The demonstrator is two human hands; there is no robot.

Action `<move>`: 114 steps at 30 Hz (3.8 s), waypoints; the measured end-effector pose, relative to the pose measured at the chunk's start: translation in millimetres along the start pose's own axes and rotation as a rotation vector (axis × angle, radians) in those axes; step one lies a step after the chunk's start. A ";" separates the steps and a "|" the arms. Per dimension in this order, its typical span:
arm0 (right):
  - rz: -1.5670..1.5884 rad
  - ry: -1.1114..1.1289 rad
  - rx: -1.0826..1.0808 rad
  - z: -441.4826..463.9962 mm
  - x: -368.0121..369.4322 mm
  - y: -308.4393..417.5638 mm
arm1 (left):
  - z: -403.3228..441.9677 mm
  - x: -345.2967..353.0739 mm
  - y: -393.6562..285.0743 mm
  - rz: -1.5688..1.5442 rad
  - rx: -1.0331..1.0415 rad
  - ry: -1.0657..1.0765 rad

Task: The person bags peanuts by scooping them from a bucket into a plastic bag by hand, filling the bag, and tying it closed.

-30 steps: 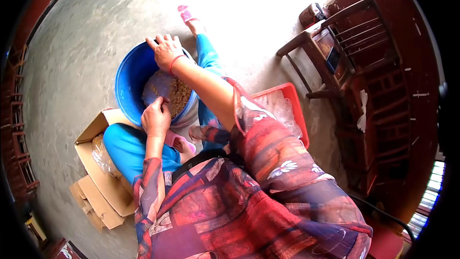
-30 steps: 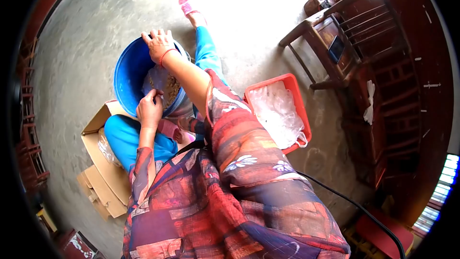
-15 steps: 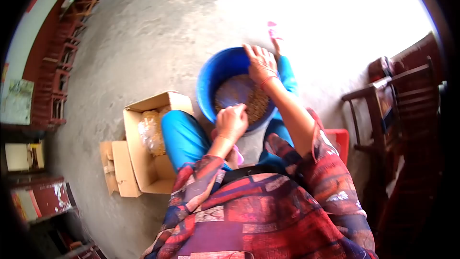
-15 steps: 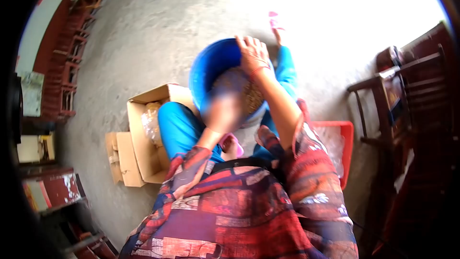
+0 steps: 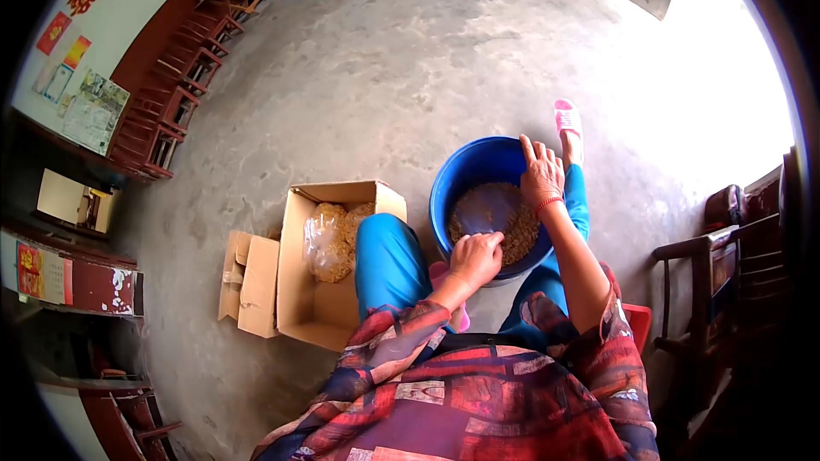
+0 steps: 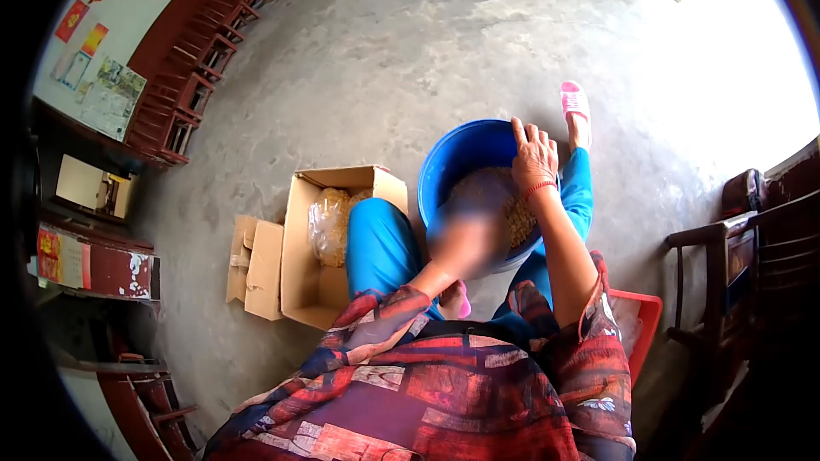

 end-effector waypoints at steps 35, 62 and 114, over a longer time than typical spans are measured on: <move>-0.006 -0.013 -0.002 -1.5 -2.6 -2.8 | 1.0 -1.3 -2.6 0.033 0.006 0.071; -0.042 -0.062 -0.040 -1.3 -4.0 -2.4 | 3.5 -3.1 -6.1 -0.010 0.023 0.071; -0.063 -0.047 -0.032 -1.6 -2.7 -3.0 | 4.5 -6.5 -3.4 -0.073 -0.053 0.078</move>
Point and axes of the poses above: each hand's wrist, its own z-axis towards the middle knuckle, its own x-axis out of the palm, y = z × x, the point moved 10 cm from there along z, towards the middle knuckle, and after that the axes turned 15 degrees about -y, right-handed, at the moved point
